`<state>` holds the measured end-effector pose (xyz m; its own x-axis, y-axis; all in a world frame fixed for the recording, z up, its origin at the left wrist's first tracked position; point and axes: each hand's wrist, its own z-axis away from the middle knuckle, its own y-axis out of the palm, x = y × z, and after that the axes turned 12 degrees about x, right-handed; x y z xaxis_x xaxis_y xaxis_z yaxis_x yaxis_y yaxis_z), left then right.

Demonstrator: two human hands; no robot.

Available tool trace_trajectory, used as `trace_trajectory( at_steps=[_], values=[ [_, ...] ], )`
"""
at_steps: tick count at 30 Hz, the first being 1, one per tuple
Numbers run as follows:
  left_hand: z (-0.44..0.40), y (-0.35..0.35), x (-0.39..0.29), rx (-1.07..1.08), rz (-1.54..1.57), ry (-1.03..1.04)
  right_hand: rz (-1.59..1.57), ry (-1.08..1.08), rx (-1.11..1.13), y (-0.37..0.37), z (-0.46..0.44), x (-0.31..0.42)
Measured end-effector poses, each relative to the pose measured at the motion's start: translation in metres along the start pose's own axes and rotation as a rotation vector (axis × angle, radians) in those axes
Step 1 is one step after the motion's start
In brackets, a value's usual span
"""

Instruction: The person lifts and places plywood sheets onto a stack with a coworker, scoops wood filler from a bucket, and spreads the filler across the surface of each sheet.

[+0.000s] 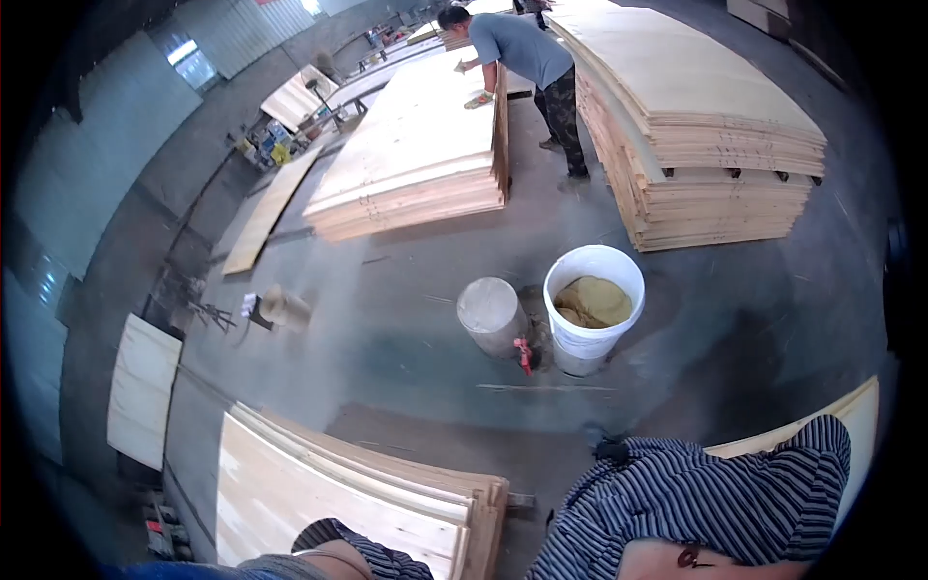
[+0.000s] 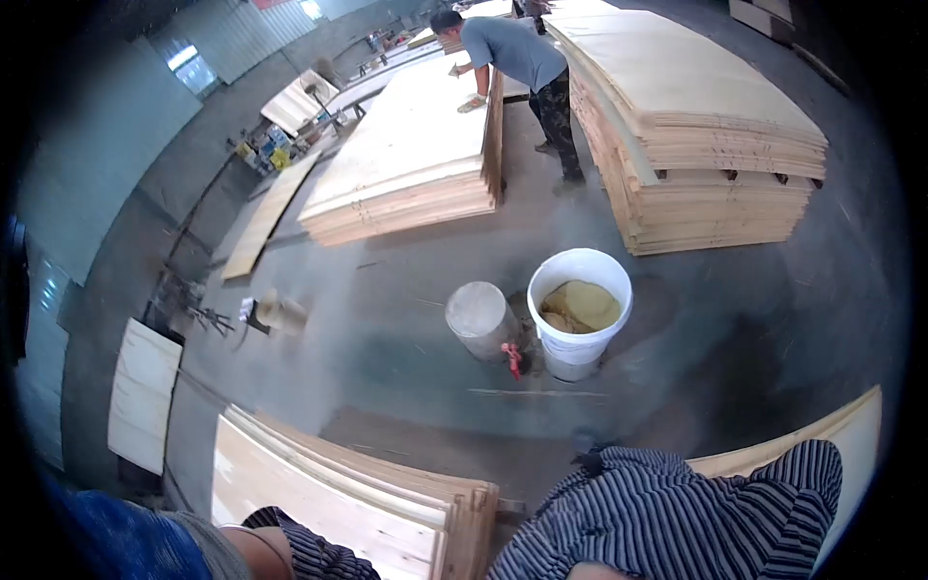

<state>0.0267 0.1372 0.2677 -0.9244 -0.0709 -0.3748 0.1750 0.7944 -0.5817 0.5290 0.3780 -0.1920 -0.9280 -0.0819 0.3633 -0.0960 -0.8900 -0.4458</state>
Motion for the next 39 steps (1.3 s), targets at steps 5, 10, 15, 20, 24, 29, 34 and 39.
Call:
trace_trajectory(
  at_steps=[5,10,15,20,24,29,34,39],
  values=[
    [0.012,-0.003,-0.007,-0.034,-0.009,-0.042,-0.100,-0.168,-0.016,-0.030,-0.015,0.060],
    [-0.003,0.001,0.000,-0.075,0.002,-0.007,-0.167,-0.273,-0.029,-0.066,-0.051,0.125],
    [-0.006,0.003,0.010,-0.060,0.036,-0.032,-0.166,-0.225,0.008,-0.079,-0.054,0.161],
    [0.010,0.000,0.021,-0.067,0.028,-0.010,-0.147,-0.228,0.019,-0.065,-0.049,0.152],
    [0.015,0.000,0.018,-0.073,0.013,-0.008,-0.129,-0.226,0.045,-0.066,-0.029,0.135],
    [0.017,0.018,0.004,-0.073,-0.003,-0.001,-0.173,-0.192,0.089,-0.071,0.012,0.129],
    [0.025,0.036,-0.001,-0.102,-0.048,0.008,-0.206,-0.091,0.129,-0.066,0.008,0.037],
    [0.005,0.068,-0.014,-0.084,-0.072,-0.012,-0.247,0.099,0.280,-0.056,0.032,-0.050]
  ],
)
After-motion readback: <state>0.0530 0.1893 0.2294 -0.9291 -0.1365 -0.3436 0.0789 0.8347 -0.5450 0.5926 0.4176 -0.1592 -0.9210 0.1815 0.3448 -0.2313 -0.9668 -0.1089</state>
